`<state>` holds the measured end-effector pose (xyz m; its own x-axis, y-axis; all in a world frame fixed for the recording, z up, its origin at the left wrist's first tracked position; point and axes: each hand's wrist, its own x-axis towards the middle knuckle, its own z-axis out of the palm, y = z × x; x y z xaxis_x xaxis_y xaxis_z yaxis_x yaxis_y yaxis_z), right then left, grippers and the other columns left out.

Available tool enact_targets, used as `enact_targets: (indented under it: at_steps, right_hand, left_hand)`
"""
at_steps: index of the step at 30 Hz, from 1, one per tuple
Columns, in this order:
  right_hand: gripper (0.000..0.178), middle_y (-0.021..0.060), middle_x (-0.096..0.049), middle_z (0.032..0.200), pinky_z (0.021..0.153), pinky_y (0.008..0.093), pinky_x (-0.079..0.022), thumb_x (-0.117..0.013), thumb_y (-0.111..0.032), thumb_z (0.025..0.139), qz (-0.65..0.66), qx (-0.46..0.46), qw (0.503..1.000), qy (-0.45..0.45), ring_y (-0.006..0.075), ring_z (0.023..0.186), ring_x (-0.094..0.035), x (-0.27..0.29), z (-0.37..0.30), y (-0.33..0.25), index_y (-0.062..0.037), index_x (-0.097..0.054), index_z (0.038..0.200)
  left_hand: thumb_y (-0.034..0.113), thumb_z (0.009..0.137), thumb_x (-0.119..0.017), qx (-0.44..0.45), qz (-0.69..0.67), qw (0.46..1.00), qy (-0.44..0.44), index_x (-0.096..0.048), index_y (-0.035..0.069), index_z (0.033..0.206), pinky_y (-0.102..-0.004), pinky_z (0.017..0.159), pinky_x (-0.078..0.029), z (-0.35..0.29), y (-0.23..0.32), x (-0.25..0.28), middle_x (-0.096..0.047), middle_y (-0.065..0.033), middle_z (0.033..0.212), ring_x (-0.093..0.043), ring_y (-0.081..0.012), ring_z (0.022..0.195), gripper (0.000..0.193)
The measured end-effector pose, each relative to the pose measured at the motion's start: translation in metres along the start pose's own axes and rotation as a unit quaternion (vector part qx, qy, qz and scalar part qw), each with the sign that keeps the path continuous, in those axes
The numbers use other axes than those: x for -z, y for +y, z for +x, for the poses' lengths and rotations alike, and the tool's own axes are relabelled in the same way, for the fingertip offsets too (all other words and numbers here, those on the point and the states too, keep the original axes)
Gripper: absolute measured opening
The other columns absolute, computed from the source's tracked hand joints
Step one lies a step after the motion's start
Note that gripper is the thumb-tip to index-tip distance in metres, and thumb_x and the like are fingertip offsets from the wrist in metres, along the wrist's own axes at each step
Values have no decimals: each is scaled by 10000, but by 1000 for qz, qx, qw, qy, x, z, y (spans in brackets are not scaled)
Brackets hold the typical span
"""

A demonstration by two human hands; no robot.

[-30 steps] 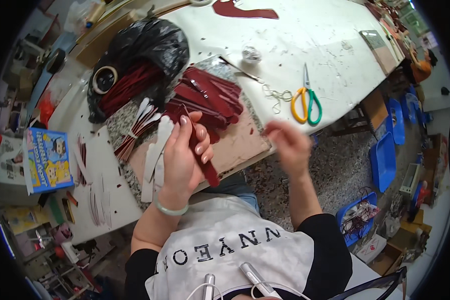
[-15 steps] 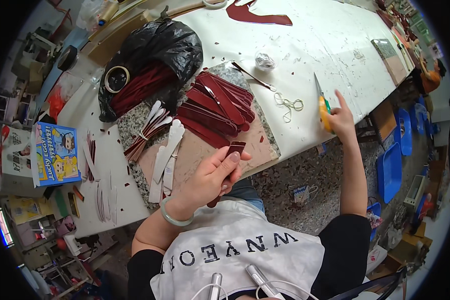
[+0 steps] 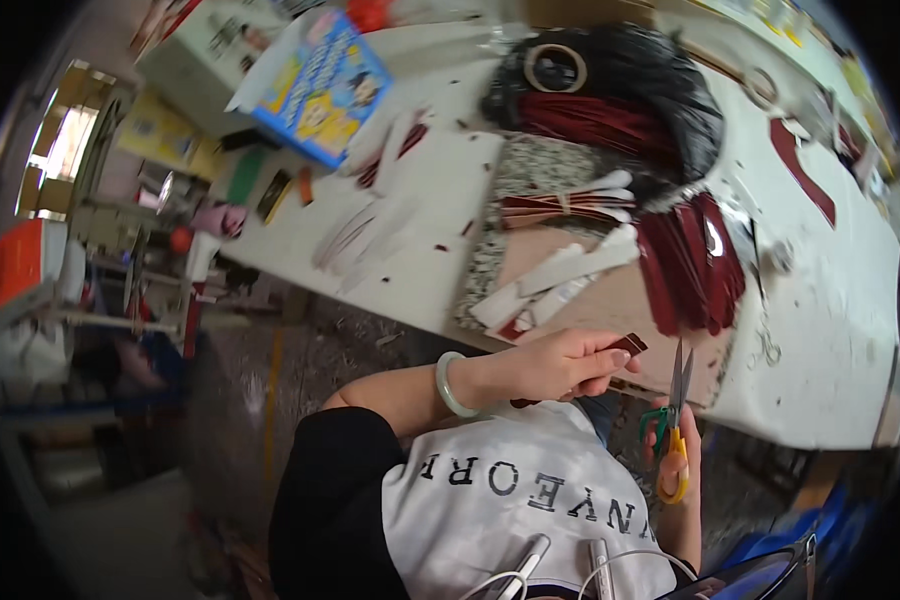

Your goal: The person sorts strips of material on a workbench, trims a strip using scissors, aligns and layers strips together, and applies tape to them from a roll by hand.

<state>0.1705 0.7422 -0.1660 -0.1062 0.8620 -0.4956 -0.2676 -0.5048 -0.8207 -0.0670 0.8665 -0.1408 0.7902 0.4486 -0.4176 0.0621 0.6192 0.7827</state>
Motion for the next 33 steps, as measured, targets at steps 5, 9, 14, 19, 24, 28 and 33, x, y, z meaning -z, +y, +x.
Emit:
enact_targets:
  at_steps: [5,9,14,19,24,28,33]
  right_hand:
    - [790,-25,-512,827,624,167,-354,-872,-405,643,-112,65,988,-89,54,722,-478,-48,36,-19,-22,-497,1223]
    - [703,-13,-514,808,630,183,-364,-853,-329,686,-133,58,980,-138,69,746,-484,-91,61,-27,-26,-506,1216]
    - [763,-18,-522,756,608,214,-389,-734,-564,754,-244,56,941,-226,72,667,-476,-123,85,-27,-16,-497,1229]
    - [803,-2,-511,727,591,245,-394,-636,-665,773,-334,36,904,-264,96,650,-474,-149,96,-24,-12,-493,1218]
    - [793,43,-546,736,613,279,-433,-583,-664,810,-428,29,852,-301,157,659,-532,-183,103,-26,-12,-461,1245]
    - [873,47,-542,736,608,297,-427,-445,-750,818,-529,31,782,-328,171,649,-523,-215,109,-26,4,-446,1256]
    - [859,68,-578,804,636,307,-457,-466,-737,820,-535,7,749,-391,180,686,-559,-256,119,-19,-10,-449,1276]
  left_hand:
    - [271,1032,-397,-73,-92,987,111,-527,40,1195,-190,452,-295,-51,-26,25,-441,41,656,-344,-23,505,311]
    - [248,1036,-388,-112,-132,974,149,-518,31,1200,-182,447,-288,-82,-34,42,-446,33,664,-337,-23,498,302]
    - [245,1036,-392,-146,-154,966,149,-531,30,1214,-180,461,-294,-121,-45,66,-468,32,676,-339,-18,519,312]
    - [233,1037,-388,-177,-116,960,186,-531,19,1214,-180,480,-304,-155,-60,88,-467,29,673,-346,-21,537,313]
    - [223,1037,-382,-205,-113,950,204,-532,15,1217,-183,494,-308,-181,-75,101,-462,25,668,-347,-27,546,314]
    - [205,1036,-380,-219,-113,939,239,-533,13,1226,-182,498,-307,-204,-92,105,-450,28,656,-349,-27,549,310]
    - [188,1031,-393,-239,-114,918,294,-541,11,1222,-183,489,-296,-237,-113,111,-436,32,642,-345,-29,539,299]
